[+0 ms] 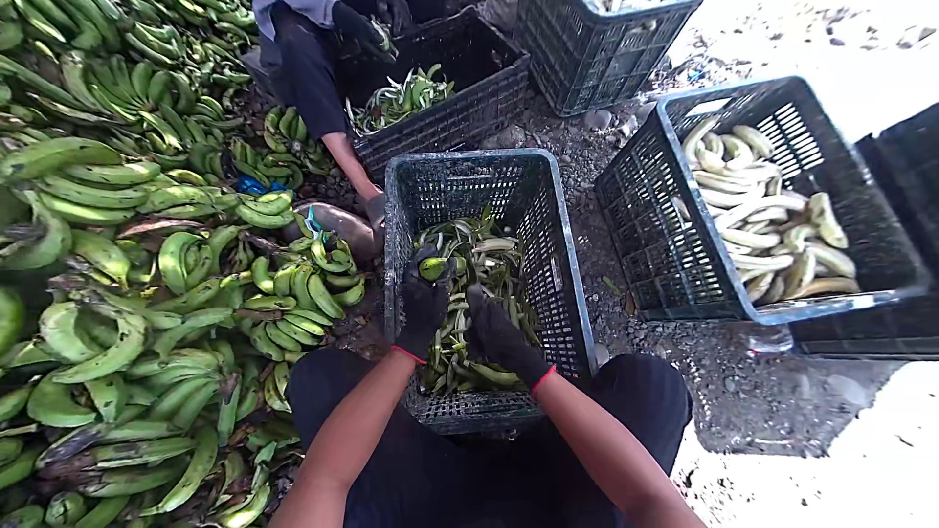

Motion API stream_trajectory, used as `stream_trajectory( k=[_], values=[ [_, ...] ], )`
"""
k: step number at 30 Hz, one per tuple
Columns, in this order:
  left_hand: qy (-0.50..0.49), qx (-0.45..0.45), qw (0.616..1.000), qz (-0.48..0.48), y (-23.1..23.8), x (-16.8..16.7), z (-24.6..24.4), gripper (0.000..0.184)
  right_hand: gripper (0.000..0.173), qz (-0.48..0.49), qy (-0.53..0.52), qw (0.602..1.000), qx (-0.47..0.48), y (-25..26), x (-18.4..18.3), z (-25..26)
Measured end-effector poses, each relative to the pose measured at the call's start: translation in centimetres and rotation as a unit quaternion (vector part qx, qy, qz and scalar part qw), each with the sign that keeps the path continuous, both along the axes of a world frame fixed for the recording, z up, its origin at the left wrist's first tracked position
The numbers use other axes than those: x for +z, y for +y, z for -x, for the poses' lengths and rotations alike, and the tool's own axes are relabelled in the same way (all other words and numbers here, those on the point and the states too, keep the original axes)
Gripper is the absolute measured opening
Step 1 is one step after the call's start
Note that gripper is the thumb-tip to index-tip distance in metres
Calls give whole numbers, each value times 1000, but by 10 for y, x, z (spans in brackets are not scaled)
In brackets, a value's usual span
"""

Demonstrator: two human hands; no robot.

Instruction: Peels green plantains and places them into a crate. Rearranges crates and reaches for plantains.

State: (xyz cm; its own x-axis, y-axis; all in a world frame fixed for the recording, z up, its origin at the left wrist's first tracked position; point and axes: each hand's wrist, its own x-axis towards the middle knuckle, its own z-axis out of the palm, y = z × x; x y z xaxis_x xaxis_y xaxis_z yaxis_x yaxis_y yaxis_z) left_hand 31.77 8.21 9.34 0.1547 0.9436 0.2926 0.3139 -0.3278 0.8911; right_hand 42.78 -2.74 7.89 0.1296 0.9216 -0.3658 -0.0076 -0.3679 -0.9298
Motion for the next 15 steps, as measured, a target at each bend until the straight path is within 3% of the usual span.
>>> stream_trajectory(
  k=[1, 3, 6, 8, 11, 15],
  values=[
    [-16, 17, 1000, -1, 0, 2, -2, 48, 71, 129, -11, 990, 58, -3, -17, -1],
    [-35, 35, 998, 24, 11, 13, 0, 49, 74, 227, 6, 969, 93, 1, -24, 2],
    [-112, -20, 988, 104, 22, 22, 8, 63, 62, 122, 33, 992, 16, 10, 0, -10],
    [-152, -64, 976, 139, 22, 18, 15, 63, 56, 23, -103, 994, 15, 14, 14, -32],
    [-229, -160, 949, 148, 26, 9, 20, 76, 70, -90, -209, 973, 49, 12, 23, -53],
    [-218, -177, 936, 212, 17, 20, 24, 60, 63, -51, -322, 939, 109, 6, 24, -50]
  ],
)
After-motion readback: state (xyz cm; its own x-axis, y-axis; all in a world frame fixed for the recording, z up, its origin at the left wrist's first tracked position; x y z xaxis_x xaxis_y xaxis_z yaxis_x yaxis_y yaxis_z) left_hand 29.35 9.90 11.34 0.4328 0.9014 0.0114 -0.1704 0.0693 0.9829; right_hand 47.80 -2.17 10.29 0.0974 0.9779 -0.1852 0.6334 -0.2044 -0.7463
